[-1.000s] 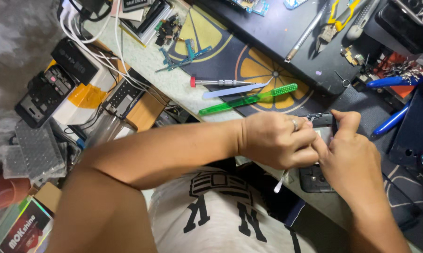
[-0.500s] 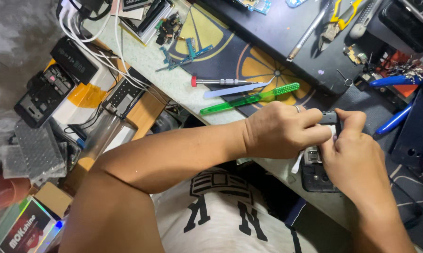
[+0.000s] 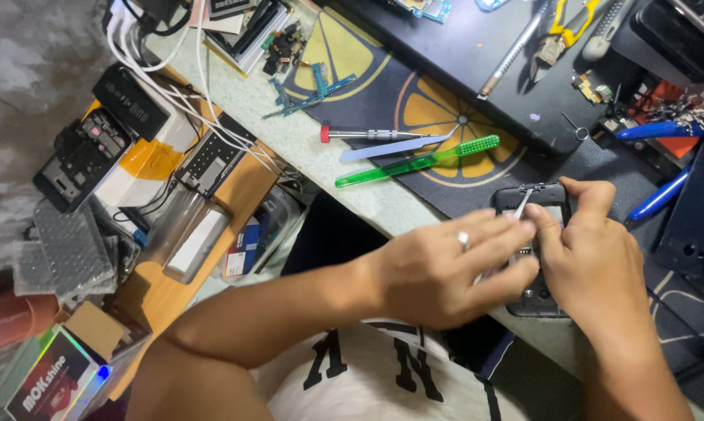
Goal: The person uses a metal spudger and tweezers to pry open and manipulate the internal components of a black smartphone. They carefully separate the back cover and adjust internal parts while working at a cluttered electronics repair bench.
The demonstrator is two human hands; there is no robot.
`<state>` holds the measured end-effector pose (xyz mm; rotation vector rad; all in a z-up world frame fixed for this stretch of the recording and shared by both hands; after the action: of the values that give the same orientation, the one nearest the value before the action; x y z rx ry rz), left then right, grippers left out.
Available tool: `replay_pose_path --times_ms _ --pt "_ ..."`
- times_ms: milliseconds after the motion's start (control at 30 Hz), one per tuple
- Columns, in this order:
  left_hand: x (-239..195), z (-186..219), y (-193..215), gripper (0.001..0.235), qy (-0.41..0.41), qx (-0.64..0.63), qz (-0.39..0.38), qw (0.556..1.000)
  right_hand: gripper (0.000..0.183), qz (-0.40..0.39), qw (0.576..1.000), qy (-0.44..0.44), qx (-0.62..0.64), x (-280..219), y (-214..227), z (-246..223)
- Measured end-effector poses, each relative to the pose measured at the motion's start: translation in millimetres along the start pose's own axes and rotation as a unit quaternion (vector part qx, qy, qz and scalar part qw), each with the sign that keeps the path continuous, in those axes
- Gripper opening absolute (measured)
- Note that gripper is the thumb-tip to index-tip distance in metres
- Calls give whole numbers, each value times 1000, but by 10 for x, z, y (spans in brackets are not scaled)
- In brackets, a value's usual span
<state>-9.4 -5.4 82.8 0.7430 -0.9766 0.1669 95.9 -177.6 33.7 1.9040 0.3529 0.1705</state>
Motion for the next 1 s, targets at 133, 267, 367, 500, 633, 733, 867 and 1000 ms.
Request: replay_pose_path --times_ms 133,267,367,500,633,733,867,1000 --pt "-126 92 63 19 -5 -2 -55 998 49 15 1000 20 -17 -21 7 -7" --pt "-194 106 72 18 60 30 -164 984 49 7 1000 0 -6 -5 10 -26" --pt "-202 131 136 24 165 -11 -140 976 50 8 1000 0 -11 -18 8 -13" --pt "-202 52 177 39 248 -38 -109 962 49 13 1000 4 -16 -25 0 -12" --pt "-168 8 15 37 293 -70 -117 946 50 37 999 21 -13 -41 -8 -29" --pt "-127 12 -115 41 302 -39 -143 942 50 41 999 19 -13 -44 -1 -45" --pt "-103 -56 -211 48 266 21 -154 952 50 40 999 20 -14 -49 7 -34" --pt "-58 -98 -277 41 201 176 -160 950 50 32 999 9 -10 -42 -13 -15"
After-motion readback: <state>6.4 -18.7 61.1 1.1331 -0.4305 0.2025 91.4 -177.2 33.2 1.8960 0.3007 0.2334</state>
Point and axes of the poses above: each hand's wrist, its own x-axis towards the middle knuckle, its own y-axis out of the back of the hand, z = x × y, the point moved 4 cm from there along x, towards the middle knuckle, and after that the axes turned 7 degrees about z, right-handed, at the moved point
